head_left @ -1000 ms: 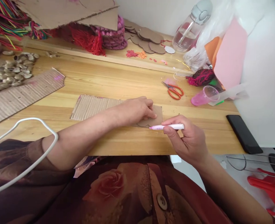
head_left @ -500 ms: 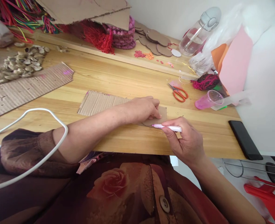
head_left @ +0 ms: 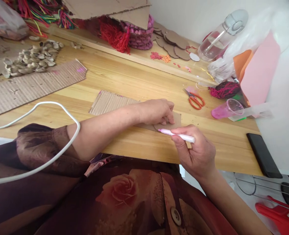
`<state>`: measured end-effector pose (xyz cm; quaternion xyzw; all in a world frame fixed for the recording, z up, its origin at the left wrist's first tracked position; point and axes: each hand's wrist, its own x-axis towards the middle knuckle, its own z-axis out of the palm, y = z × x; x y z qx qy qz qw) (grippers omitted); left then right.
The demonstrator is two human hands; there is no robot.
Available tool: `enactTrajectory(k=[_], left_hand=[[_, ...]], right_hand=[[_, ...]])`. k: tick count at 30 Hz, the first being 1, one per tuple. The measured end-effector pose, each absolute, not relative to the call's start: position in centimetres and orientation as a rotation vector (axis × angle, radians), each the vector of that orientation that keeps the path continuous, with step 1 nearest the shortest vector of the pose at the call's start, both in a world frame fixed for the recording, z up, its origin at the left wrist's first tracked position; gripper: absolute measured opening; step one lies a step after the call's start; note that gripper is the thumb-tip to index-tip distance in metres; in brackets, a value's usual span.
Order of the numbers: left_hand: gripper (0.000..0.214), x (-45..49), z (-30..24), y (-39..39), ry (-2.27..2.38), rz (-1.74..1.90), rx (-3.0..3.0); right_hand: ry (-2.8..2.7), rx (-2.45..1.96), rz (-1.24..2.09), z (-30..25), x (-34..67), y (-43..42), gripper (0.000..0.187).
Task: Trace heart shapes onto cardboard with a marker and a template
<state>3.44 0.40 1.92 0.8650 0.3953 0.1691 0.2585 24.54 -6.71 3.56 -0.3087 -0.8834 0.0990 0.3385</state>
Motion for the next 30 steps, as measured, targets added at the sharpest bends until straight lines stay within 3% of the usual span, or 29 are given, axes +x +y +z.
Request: enactTrajectory(k=[5,15,30], left_hand=[[0.035,3.4,2.3,1.2,1.048,0.398,2.31],[0.032,3.2,3.0,1.7,0.947,0.349,2.322],[0.01,3.1,2.6,4.0,0.903,0.298,2.502]], right_hand=[[-2.346,-0.771,0.268,3.8,23.7,-6.2,0.005],[-2.327,-0.802,0.213,4.0,23.0,-5.7,0.007],[-2.425,-0.759,0.14,4.4,20.7,-4.5,0.009]])
